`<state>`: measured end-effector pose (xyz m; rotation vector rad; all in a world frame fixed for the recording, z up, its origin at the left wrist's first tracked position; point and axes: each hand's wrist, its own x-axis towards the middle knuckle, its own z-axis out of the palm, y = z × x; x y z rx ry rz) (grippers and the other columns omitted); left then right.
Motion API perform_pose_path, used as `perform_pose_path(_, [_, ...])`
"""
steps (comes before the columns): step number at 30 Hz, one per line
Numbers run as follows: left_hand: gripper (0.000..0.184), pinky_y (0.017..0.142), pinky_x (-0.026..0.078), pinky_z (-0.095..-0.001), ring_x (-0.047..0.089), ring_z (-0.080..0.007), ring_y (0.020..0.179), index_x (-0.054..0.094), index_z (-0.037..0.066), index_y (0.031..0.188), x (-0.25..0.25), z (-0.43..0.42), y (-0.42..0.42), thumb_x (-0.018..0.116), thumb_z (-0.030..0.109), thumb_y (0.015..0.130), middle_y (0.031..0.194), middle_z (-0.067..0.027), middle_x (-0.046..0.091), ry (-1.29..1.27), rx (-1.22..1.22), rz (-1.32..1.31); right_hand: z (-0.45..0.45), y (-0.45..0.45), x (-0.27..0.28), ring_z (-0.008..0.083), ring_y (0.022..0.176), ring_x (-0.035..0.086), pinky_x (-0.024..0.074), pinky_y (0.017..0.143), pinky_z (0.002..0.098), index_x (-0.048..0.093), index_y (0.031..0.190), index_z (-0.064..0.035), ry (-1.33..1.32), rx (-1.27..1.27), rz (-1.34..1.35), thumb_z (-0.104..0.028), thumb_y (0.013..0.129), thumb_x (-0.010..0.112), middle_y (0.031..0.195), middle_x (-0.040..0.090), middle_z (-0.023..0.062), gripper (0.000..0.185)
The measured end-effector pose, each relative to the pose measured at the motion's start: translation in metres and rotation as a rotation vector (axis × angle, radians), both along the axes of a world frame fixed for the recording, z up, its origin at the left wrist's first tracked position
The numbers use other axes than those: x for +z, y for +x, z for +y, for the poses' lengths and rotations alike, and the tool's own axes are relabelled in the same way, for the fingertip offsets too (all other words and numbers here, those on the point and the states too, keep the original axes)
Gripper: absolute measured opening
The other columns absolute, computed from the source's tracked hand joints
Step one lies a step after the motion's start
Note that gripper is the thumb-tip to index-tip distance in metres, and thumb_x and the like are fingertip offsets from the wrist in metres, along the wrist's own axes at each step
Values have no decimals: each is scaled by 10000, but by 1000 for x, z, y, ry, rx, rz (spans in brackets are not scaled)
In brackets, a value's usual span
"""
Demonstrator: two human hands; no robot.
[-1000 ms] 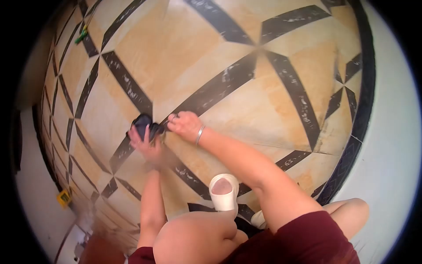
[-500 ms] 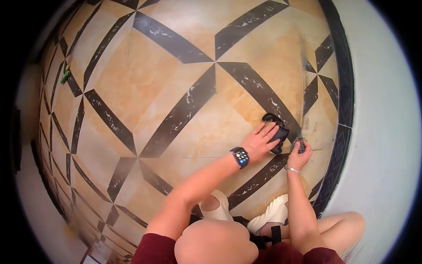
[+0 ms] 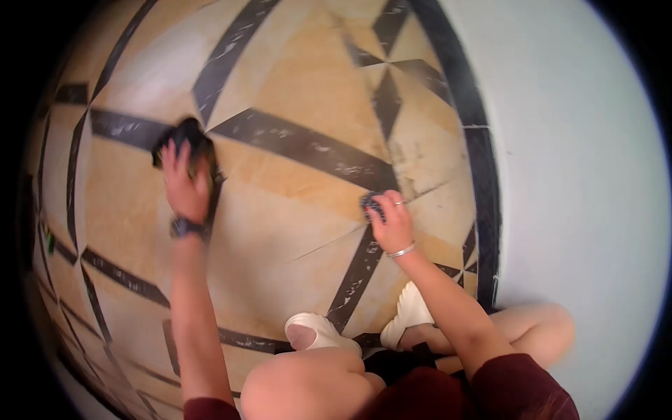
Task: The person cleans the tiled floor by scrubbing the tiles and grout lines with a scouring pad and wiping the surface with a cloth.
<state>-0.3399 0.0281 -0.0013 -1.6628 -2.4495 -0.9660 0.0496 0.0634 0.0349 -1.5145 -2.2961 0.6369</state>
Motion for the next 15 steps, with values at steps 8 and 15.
perform_pose_path(8, [585,1052,326,-476,377,-297,1315,608,159,1175,14,-88,202,676,144,594,1399,-124,433,-336,-764,-279,52,12,-16,313,916,597,498,748,362,635,954,-53,198,4,-107,-70,758,657,1009,598,122,197])
perform_pose_path(15, [634,1073,259,-530,344,-297,1342,609,170,1185,15,-29,170,697,128,559,1422,-131,406,-314,-749,-108,140,-26,-34,307,913,595,489,781,376,605,1063,-68,300,234,-147,-55,732,586,1098,611,134,331])
